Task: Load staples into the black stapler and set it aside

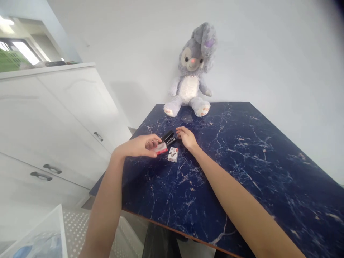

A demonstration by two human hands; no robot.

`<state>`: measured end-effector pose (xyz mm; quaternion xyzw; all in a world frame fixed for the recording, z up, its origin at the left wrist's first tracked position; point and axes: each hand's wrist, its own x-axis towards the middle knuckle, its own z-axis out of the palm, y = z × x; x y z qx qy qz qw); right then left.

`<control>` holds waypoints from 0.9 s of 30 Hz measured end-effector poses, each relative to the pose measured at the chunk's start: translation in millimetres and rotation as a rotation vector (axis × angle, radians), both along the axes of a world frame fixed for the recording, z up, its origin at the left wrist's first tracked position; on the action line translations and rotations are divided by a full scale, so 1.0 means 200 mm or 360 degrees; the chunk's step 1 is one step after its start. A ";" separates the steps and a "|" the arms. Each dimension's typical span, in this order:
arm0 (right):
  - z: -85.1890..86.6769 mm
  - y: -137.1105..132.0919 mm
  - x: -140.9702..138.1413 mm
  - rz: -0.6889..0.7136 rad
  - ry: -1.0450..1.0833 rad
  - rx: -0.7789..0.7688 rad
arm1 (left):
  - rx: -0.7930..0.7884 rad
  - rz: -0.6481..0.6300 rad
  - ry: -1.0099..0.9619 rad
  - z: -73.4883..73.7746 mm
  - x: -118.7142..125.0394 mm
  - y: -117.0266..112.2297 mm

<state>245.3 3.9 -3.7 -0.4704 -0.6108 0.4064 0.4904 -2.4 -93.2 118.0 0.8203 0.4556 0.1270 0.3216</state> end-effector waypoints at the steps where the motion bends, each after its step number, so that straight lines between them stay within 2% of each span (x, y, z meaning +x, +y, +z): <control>1: 0.01 -0.01 0.00 0.0025 -0.0052 0.0018 | -0.0022 -0.0025 0.0046 -0.01 0.01 0.00; 3: 0.03 -0.04 0.00 0.0100 -0.0164 0.0079 | 0.0085 0.0096 0.0089 -0.05 0.00 0.04; 7: 0.08 -0.08 -0.01 0.0289 -0.0441 0.0218 | 0.0499 0.0805 0.0195 -0.19 -0.08 0.18; 8: 0.08 -0.09 -0.01 0.0321 -0.0517 0.0242 | 0.0543 0.0860 0.0298 -0.23 -0.10 0.21; 10: 0.09 -0.10 -0.02 0.0343 -0.0645 0.0282 | 0.0567 0.0717 0.0349 -0.33 -0.08 0.26; 13: 0.08 -0.10 -0.03 0.0283 -0.0719 0.0337 | 0.0714 0.0517 0.0225 -0.43 -0.01 0.30; 15: 0.08 -0.11 -0.02 0.0190 -0.0737 0.0359 | 0.0790 0.0406 0.0195 -0.46 0.05 0.31; 19: 0.07 -0.18 0.03 0.0060 -0.0807 0.0372 | 0.0837 0.0262 0.0172 -0.46 0.15 0.26; 23: 0.09 -0.31 0.22 0.0034 -0.0919 0.0368 | 0.0866 0.0190 0.0150 -0.48 0.34 0.17; 27: 0.11 -0.50 0.56 0.0125 -0.0983 0.0356 | 0.0915 0.0054 0.0063 -0.49 0.63 0.09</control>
